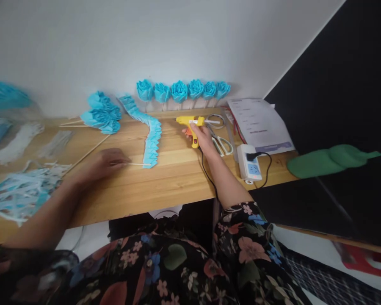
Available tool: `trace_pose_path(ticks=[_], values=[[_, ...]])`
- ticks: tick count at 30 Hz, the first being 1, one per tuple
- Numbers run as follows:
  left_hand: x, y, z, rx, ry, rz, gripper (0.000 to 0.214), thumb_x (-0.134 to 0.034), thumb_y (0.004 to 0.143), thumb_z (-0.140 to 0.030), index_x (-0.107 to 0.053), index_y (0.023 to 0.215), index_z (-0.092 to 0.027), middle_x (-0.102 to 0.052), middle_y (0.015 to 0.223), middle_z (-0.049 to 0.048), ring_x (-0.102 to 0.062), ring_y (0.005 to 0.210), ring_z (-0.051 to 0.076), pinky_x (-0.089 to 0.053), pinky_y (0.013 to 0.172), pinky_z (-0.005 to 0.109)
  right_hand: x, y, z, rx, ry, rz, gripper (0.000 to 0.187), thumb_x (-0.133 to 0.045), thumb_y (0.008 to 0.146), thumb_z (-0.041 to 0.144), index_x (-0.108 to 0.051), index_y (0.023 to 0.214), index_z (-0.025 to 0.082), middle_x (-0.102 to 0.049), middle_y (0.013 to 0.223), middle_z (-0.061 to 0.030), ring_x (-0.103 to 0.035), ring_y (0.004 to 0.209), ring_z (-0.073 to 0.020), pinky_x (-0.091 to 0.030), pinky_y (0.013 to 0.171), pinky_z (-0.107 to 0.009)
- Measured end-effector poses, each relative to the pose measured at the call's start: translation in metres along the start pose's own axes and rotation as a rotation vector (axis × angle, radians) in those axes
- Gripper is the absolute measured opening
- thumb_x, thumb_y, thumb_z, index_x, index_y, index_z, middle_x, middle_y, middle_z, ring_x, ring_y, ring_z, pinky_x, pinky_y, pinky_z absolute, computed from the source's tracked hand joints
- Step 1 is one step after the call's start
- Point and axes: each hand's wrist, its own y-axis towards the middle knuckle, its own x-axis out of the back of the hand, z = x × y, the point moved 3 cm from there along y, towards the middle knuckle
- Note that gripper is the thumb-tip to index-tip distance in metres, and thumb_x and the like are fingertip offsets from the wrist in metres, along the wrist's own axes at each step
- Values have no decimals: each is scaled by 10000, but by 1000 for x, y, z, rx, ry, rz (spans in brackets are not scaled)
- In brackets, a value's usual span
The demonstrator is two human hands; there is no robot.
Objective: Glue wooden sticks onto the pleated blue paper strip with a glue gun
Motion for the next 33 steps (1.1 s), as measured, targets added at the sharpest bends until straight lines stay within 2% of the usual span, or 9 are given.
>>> trace_pose_path(ticks=[4, 14, 21, 27, 33], values=[[-3, -1, 3, -4, -11, -32, 247, -615, 1044, -338, -794, 1023, -168, -775, 972, 93, -718, 880, 198, -549, 795, 315, -1, -1, -1, 5, -19, 53, 542, -771, 758, 735, -737, 780, 195, -798, 779, -63, -627, 581, -118, -505, 526, -223], [-2, 1, -4, -13, 14, -29, 266, -578, 1062, -319, -794, 1009, -172, -778, 961, 101, -715, 888, 196, -544, 807, 320, -1, 1, -1, 15, -62, 51, 592, -749, 750, 779, -781, 815, 191, -806, 803, -80, -628, 546, -127, -502, 504, -245], [-2, 0, -3, 7, 11, -33, 248, -594, 1053, -313, -791, 1012, -169, -771, 964, 100, -714, 886, 197, -542, 806, 316, -8, -1, -4, -22, -7, 98, 650, -729, 729, 828, -789, 800, 185, -717, 616, -65, -603, 524, -156, -493, 489, -267], [-3, 0, -3, 18, 25, -26, 246, -599, 1050, -314, -794, 1003, -172, -771, 954, 97, -706, 874, 193, -526, 793, 307, -17, -9, 1, -38, -4, 122, 622, -735, 738, 813, -777, 786, 194, -780, 756, -90, -617, 556, -160, -515, 527, -289], [-2, 0, -4, 0, 0, -20, 251, -600, 1056, -314, -789, 1006, -157, -759, 947, 101, -700, 876, 201, -518, 797, 312, -15, -7, 0, -49, 0, 140, 636, -733, 726, 833, -767, 751, 199, -775, 749, -94, -613, 560, -164, -518, 533, -299]])
